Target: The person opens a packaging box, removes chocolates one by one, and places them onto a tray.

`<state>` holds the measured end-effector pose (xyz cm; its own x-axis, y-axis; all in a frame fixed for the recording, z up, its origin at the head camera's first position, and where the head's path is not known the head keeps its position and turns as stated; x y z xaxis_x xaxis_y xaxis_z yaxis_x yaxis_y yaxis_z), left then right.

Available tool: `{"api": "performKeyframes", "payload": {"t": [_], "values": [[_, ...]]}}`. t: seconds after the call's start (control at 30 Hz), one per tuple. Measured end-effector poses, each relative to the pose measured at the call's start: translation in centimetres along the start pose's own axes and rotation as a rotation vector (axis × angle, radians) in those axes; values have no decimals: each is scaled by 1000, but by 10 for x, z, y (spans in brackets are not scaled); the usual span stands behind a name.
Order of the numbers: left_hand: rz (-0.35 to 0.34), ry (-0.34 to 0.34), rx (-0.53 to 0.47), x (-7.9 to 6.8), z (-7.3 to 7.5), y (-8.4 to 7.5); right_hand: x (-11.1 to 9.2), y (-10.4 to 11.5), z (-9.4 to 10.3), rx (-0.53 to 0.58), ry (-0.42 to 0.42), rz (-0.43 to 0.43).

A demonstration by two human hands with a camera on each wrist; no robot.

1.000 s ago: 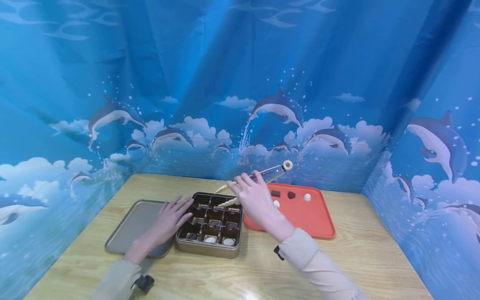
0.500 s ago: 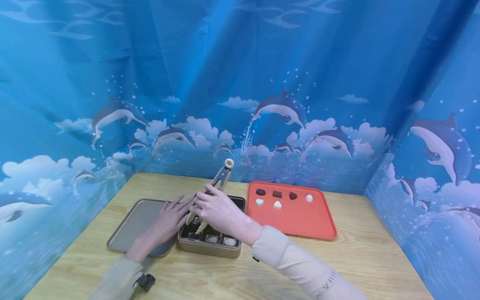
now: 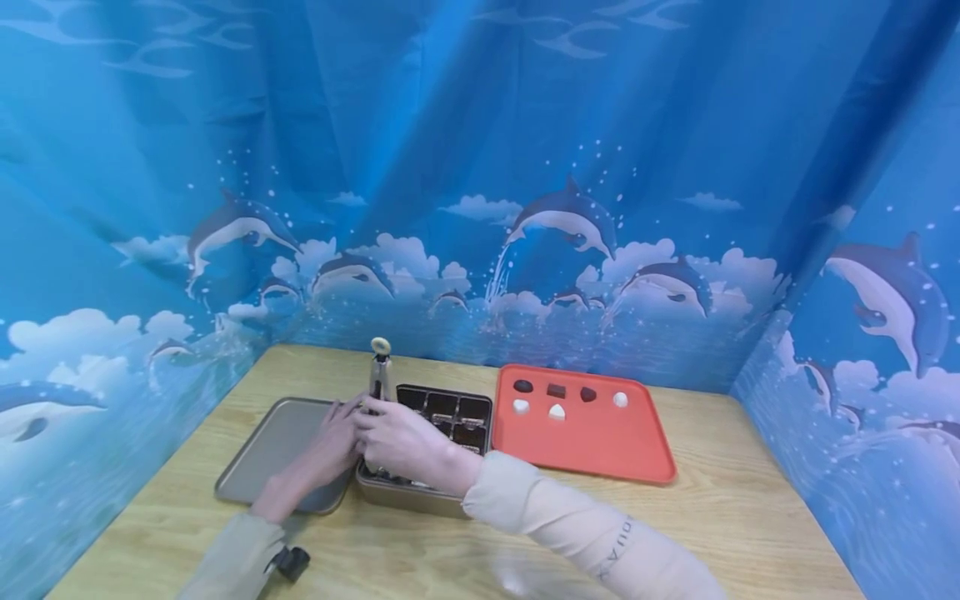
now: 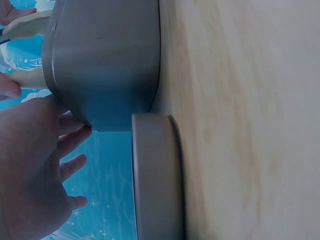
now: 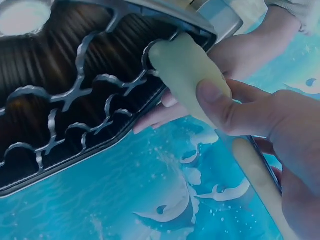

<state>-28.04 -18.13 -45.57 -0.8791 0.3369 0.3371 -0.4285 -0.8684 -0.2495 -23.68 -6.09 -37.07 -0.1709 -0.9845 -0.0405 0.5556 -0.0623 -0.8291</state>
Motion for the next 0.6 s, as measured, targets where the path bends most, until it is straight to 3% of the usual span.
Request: {"api": "performKeyframes", "payload": {"t": [0.37,0.6], "values": [[11,13,19,2,2,-3,5,9,-11,47,10,-11],[26,26,59,2,0,-3,-7,-3,-9,73,-12,-71]]}}
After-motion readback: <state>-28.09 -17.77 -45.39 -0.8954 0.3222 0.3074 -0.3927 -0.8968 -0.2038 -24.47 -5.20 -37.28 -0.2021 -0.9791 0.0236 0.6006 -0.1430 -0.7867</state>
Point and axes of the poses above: each hand's wrist, its own x-axis towards the middle knuckle, its own z-axis out of the back of the hand, y = z × x, the point moved 5 cm from there along x, towards the middle knuckle, and after that the axes turned 3 degrees about z, right-handed, at the moved point
